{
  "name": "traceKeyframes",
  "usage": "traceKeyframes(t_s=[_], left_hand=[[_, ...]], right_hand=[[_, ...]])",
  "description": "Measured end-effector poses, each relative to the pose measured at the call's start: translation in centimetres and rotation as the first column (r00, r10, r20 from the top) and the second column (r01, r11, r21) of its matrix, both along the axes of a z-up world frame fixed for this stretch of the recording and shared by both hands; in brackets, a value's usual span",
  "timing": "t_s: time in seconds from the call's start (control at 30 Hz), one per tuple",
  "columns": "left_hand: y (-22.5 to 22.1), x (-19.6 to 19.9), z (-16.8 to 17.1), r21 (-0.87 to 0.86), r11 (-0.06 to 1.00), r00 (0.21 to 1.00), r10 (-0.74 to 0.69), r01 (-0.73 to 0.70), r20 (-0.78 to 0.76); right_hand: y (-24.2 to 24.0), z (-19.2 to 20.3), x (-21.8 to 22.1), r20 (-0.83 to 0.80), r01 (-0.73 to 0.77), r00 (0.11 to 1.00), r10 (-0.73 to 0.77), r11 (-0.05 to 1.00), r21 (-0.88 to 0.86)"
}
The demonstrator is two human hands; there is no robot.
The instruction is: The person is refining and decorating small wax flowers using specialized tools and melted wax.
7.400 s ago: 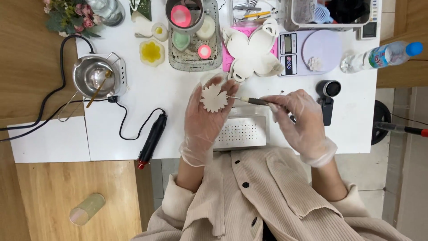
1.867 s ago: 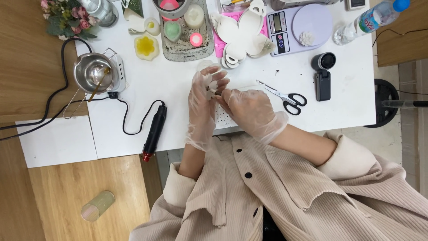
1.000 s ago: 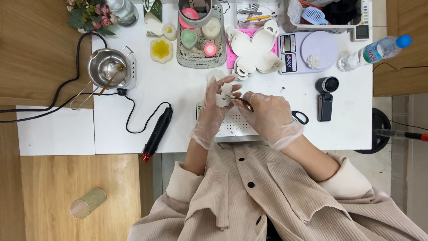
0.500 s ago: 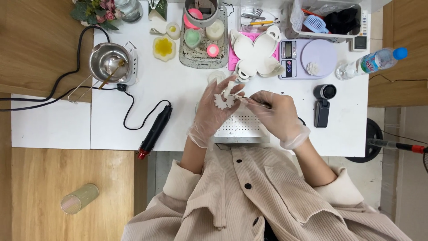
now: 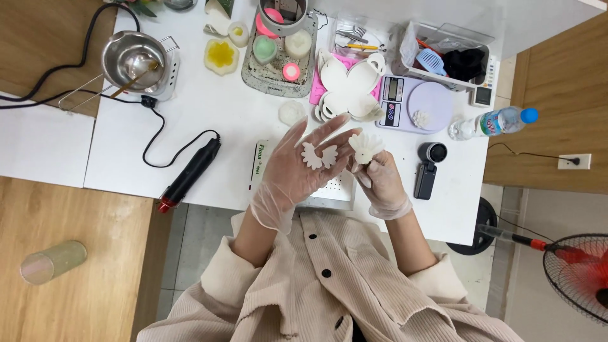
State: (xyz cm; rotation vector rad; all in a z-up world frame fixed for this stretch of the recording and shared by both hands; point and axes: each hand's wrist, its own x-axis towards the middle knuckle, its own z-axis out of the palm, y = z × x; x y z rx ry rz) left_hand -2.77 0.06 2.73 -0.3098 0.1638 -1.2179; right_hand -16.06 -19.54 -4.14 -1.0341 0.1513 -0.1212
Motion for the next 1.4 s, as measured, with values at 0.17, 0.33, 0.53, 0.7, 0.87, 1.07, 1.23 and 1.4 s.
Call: traceKeyframes(t_s=[0.17, 0.33, 0.53, 0.7, 0.87, 1.07, 1.23, 1.4], left_hand=[[-0.3, -1.5, 0.0, 0.015, 0.996, 0.996, 0.085, -0.086, 0.041], [-0.3, -2.6, 0.1, 0.001, 0.984, 0.982, 0.179, -0.179, 0.054], [0.4, -4.1, 0.6, 0.018, 0.96, 0.96, 0.281, -0.281, -0.01], [2.5, -4.2, 0.9, 0.107, 0.93, 0.933, 0.358, -0.351, -0.048], [6.8, 0.4, -0.9, 0.369, 0.864, 0.91, 0.404, -0.343, -0.1], [13.5, 13.0, -3.6, 0.761, 0.551, 0.845, 0.535, -0.343, -0.006], [18.2, 28.7, -16.8, 0.758, 0.388, 0.816, 0.483, -0.525, 0.317], [18.2, 33.2, -16.2, 0.844, -0.105, 0.845, 0.051, -0.526, 0.532]], right_hand=[[-0.4, 1.5, 0.5, 0.0, -0.052, 0.999, 0.053, 0.998, 0.035], [-1.3, 0.4, 0.3, -0.014, -0.111, 0.994, 0.112, 0.991, 0.079], [-1.6, 1.1, 1.2, 0.008, -0.211, 0.977, 0.211, 0.972, 0.102], [-0.5, 2.1, 2.9, -0.099, -0.2, 0.975, 0.201, 0.98, 0.021], [2.1, 5.8, 3.9, -0.354, -0.172, 0.932, 0.076, 0.953, -0.249], [3.9, 6.6, 4.1, -0.469, -0.112, 0.878, -0.093, 0.913, -0.393], [6.1, 6.9, 5.6, -0.495, -0.037, 0.842, -0.214, 0.893, -0.449], [9.8, 8.1, 8.1, -0.483, -0.006, 0.835, -0.263, 0.874, -0.486]])
